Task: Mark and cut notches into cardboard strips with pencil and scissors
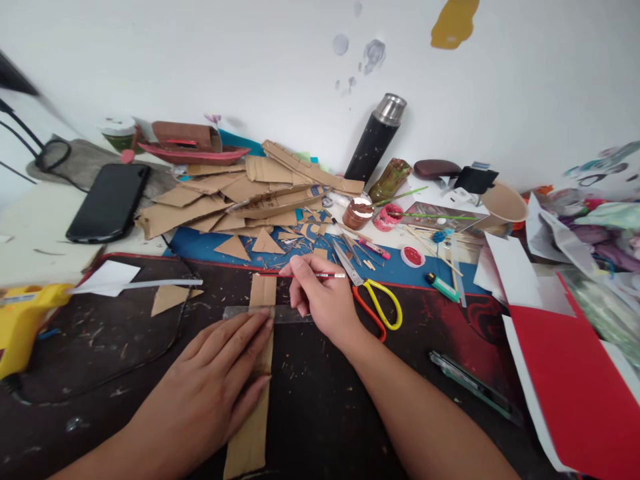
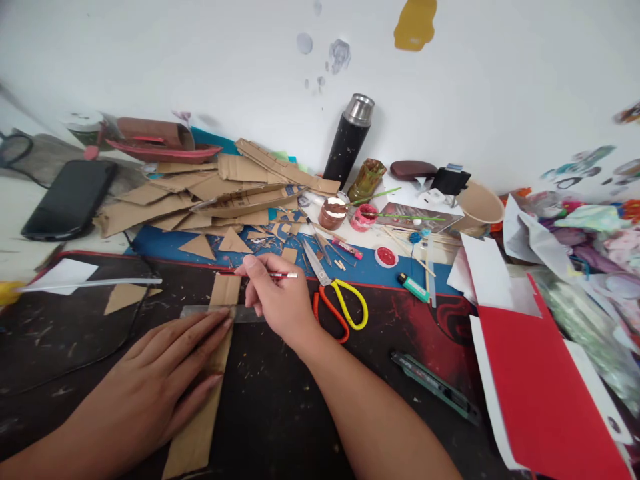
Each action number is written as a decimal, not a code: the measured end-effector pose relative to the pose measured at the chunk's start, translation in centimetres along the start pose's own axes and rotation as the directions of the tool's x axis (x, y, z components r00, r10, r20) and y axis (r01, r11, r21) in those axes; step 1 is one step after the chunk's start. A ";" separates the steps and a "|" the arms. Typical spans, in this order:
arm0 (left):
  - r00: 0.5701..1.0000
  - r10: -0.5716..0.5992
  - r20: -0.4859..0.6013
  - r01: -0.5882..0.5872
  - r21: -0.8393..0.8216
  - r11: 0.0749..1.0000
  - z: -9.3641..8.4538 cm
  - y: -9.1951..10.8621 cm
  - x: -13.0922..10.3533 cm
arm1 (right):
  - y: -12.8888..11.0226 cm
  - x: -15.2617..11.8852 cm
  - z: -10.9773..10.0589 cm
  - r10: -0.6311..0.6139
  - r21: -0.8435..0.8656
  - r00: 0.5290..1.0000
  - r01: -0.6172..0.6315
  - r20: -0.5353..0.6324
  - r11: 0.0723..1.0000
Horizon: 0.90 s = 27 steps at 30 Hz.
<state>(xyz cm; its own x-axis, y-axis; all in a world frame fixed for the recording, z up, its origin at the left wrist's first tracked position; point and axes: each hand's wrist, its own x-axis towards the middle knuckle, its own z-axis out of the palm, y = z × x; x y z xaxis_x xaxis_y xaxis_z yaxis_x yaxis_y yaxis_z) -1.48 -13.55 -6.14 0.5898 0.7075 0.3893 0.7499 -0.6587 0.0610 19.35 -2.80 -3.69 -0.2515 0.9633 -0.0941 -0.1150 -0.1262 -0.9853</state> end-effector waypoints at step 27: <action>1.000 -0.014 0.006 0.014 0.006 1.000 0.0 0.1 -0.1 | 0.2 0.5 -0.1 0.021 0.014 1.000 -0.021 0.010 1.000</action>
<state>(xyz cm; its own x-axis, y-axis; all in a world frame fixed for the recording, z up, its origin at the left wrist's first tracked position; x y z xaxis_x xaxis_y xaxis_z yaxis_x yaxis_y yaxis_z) -1.45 -13.67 -6.15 0.5808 0.7182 0.3833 0.7600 -0.6471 0.0610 19.34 -2.34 -3.96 -0.2632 0.9581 -0.1134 -0.1226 -0.1498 -0.9811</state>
